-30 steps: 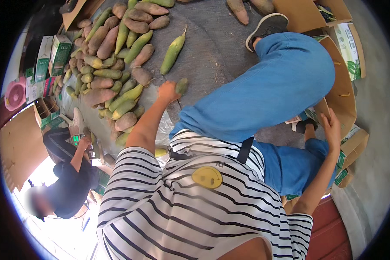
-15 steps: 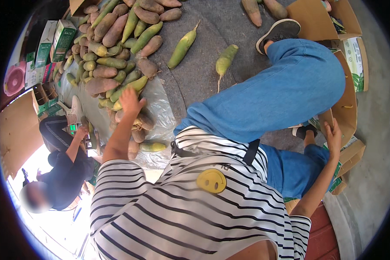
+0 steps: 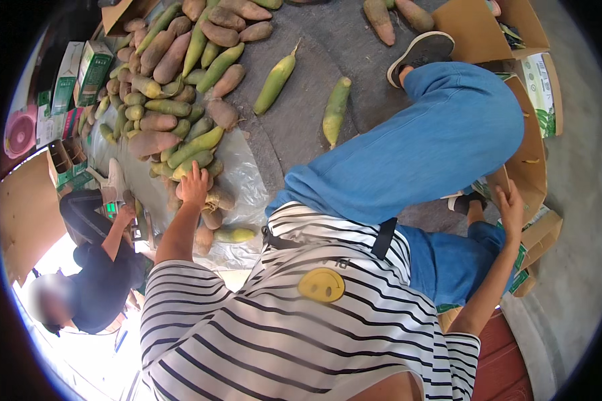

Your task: Weighing and packing large radish-like vegetables into paper bags using an electronic scale.

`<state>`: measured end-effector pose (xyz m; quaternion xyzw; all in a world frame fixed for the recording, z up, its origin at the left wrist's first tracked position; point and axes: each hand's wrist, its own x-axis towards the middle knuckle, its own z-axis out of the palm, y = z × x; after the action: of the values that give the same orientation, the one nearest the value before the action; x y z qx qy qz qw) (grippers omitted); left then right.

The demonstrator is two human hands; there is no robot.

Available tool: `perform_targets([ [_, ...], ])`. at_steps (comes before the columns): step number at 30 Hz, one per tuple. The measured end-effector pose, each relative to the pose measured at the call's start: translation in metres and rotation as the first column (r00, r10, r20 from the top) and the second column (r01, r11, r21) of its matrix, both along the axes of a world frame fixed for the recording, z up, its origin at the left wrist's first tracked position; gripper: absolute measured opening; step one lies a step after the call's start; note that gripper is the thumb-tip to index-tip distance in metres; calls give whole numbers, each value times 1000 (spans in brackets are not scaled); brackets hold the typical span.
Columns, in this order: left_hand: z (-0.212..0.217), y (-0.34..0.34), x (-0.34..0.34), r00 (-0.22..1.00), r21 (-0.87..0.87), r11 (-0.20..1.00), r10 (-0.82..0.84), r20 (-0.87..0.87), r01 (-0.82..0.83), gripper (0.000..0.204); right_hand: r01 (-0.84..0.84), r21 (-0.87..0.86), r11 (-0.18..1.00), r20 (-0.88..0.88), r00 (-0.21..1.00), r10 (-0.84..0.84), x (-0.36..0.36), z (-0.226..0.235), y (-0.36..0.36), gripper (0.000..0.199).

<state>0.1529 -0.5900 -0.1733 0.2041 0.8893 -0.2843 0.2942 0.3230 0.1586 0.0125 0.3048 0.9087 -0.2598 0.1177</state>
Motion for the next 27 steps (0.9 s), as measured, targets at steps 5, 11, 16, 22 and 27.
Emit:
perform_targets([
  [5, 12, 9, -11, 991, -67, 992, -103, 90, 109, 29, -37, -4, 999, -24, 999, 37, -10, -4, 1, 26],
  [11, -17, 26, -40, 914, -361, 923, 27, 406, 133, 71, -19, 29, 999, -39, 999, 20, -11, 2, -12, 26],
  [16, -52, 8, -29, 926, -336, 917, -83, 369, 216, 82, -11, 42, 999, -21, 1000, 12, -15, 5, -14, 26],
  [22, -34, 40, -29, 951, 9, 987, -159, 267, 163, 70, -29, 35, 999, -54, 998, 30, -13, 1, -8, 26],
  [27, -21, 141, -57, 965, 584, 796, 2, 262, -160, 77, -18, 25, 1000, -63, 998, 19, -15, 5, -14, 26],
])
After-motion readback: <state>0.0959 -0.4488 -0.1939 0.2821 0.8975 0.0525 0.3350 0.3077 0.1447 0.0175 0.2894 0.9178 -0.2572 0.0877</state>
